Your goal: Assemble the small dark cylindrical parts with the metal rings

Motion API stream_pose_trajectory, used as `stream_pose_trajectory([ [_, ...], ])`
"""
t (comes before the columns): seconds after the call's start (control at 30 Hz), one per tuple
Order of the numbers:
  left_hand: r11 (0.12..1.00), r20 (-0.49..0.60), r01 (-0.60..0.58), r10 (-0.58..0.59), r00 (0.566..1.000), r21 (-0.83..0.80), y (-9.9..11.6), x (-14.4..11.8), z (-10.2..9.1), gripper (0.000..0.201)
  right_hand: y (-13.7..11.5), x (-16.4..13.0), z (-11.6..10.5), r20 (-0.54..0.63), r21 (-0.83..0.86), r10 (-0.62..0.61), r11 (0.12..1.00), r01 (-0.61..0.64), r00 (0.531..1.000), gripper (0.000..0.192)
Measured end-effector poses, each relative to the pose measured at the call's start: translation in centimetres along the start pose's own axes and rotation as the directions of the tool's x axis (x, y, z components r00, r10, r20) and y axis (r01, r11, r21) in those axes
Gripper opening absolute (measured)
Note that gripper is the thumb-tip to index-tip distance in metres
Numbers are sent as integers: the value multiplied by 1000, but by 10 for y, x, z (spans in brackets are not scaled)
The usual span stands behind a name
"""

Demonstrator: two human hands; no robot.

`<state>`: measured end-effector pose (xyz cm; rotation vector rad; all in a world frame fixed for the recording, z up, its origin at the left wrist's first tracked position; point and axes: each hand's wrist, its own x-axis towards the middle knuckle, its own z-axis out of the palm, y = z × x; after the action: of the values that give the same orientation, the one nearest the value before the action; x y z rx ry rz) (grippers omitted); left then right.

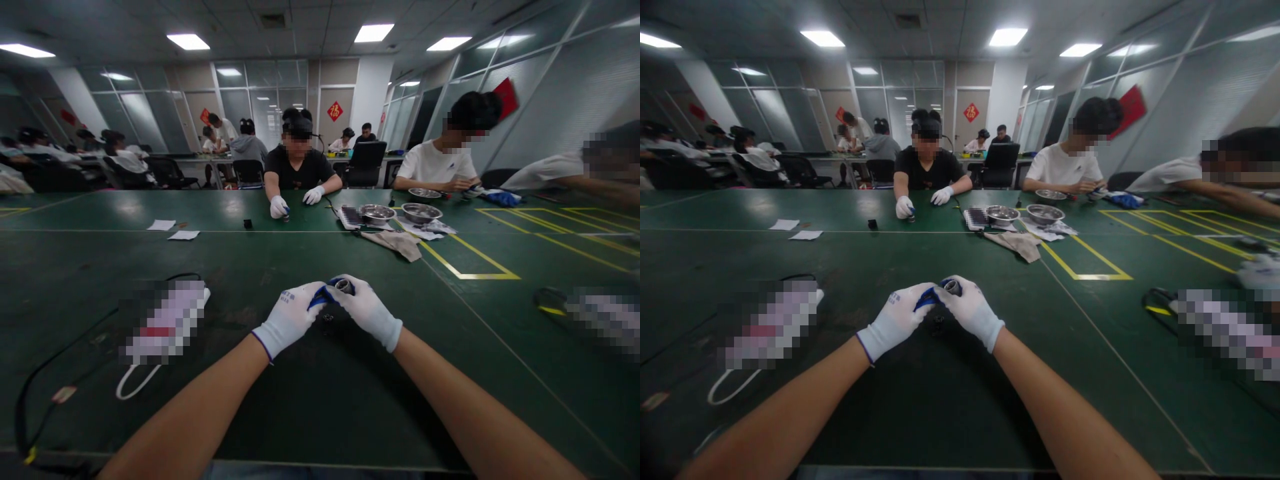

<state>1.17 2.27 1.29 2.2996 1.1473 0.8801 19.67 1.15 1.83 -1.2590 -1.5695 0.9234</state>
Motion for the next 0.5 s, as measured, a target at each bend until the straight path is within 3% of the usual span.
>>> stream_pose_trajectory([
  [0.1, 964, 30, 78, -73, 997, -253, 3, 2, -5, 32, 3, 6, -5, -36, 140, 10, 990, -4, 999, 40],
  [0.17, 875, 159, 190, -132, 978, -445, 2, 2, -9, 39, 5, 12, -12, -118, 261, 46, 965, -14, 992, 43],
  [0.27, 734, 317, 344, -183, 931, -586, -3, 1, -10, 43, 9, 19, -25, -227, 359, 108, 933, -20, 968, 48],
  [0.4, 616, 279, 416, -311, 909, -669, -10, 3, -3, 32, 12, 20, -27, -226, 266, 89, 964, -27, 970, 49],
  [0.5, 658, 228, 388, -320, 920, -645, -15, 4, -1, 35, 9, 12, -14, -156, 183, -2, 983, 30, 988, 42],
])
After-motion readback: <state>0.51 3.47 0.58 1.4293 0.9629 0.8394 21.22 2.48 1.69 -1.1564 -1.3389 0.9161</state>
